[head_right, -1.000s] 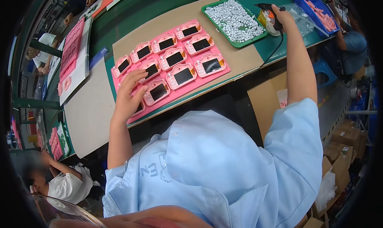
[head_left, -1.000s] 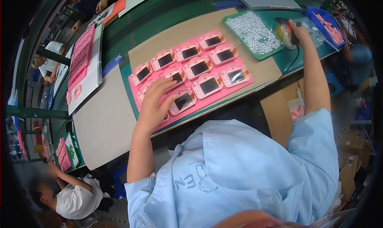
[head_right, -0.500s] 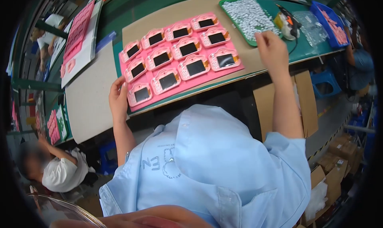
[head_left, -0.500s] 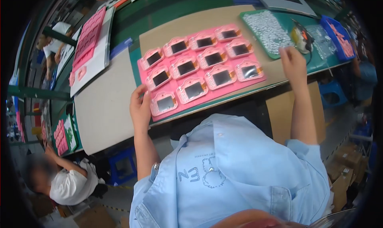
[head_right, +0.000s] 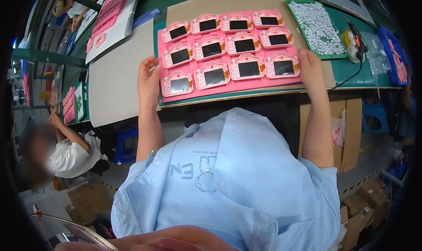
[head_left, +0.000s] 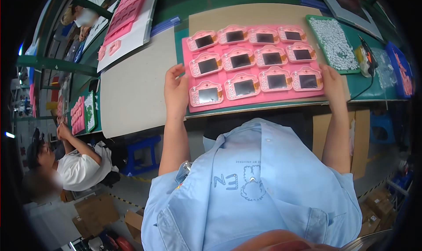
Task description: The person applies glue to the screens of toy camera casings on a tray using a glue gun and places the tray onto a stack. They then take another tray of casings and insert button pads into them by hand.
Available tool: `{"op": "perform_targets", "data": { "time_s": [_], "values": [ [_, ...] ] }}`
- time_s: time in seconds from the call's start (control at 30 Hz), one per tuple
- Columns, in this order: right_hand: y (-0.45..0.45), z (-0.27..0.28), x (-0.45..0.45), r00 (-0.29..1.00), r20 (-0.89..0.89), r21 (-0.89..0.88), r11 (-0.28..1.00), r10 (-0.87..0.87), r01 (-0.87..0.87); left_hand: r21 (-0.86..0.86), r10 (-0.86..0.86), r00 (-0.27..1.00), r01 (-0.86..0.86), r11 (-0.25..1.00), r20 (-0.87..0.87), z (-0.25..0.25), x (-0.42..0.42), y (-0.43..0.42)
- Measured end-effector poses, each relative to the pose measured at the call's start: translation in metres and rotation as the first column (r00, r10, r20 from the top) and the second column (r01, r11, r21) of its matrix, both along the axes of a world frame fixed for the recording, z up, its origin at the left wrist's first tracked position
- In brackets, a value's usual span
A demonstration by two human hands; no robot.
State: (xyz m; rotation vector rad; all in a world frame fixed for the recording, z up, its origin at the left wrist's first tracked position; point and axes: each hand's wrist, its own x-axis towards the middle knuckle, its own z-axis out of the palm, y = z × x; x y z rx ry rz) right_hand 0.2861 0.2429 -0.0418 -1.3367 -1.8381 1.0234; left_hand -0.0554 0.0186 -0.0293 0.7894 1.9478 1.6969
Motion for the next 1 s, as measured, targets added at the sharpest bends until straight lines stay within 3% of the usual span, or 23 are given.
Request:
{"op": "perform_targets", "data": {
  "time_s": [0.1, 0.33, 0.53, 1.0],
  "values": [
    [0.012, 0.008, -0.002, 0.990, -0.139, -0.357, 0.930, 0.038, -0.086, 0.093, 0.050, 0.973, -0.073, 0.993, 0.227, -0.002, -0.005, 0.005],
    [0.020, -0.004, -0.005, 0.899, -0.432, -0.473, 0.830, 0.072, -0.294, 0.122, -0.079, 0.881, 0.024, 0.992, 0.467, -0.011, -0.016, 0.005],
    [0.019, -0.005, -0.008, 0.897, -0.442, -0.382, 0.899, 0.025, -0.214, 0.286, -0.123, 0.921, 0.013, 0.958, 0.370, -0.007, -0.007, 0.008],
    [0.003, 0.002, 0.008, 0.802, -0.596, -0.286, 0.946, -0.050, -0.153, 0.398, -0.229, 0.902, 0.071, 0.915, 0.365, 0.005, -0.008, 0.015]
  ]
}}
